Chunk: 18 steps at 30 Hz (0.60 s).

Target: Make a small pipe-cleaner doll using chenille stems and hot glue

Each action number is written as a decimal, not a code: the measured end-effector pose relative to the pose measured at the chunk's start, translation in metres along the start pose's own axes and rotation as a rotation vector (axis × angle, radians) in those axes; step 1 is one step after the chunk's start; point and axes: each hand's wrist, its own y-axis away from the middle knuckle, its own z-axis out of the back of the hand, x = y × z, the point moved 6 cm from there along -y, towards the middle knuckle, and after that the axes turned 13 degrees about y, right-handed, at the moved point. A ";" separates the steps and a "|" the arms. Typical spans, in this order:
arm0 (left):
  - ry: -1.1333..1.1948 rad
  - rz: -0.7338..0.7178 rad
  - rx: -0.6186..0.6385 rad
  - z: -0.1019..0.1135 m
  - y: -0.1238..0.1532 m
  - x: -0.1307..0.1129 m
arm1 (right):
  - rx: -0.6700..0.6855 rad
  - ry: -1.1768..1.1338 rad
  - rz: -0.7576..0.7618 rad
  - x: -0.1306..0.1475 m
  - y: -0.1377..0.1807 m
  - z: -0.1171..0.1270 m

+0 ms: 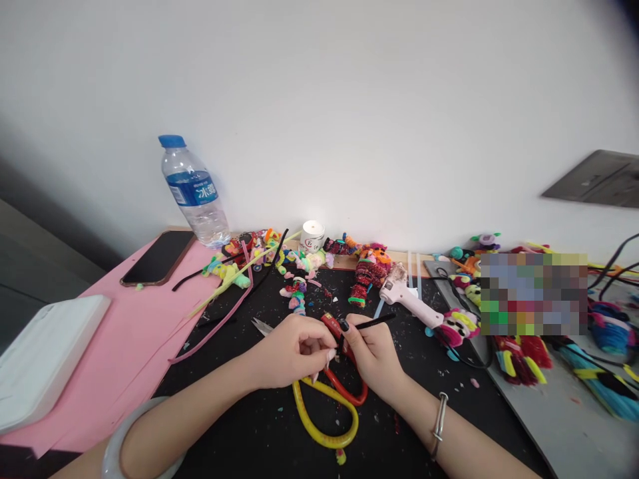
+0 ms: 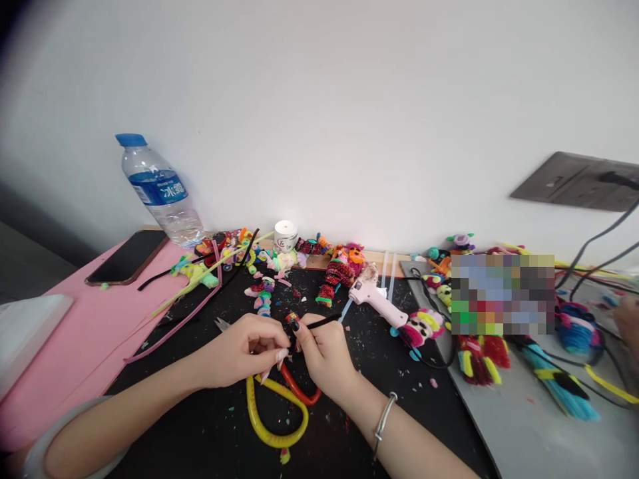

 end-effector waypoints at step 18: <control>-0.752 -0.662 -0.130 0.001 0.014 -0.022 | -0.038 -0.135 -0.067 -0.005 -0.001 0.000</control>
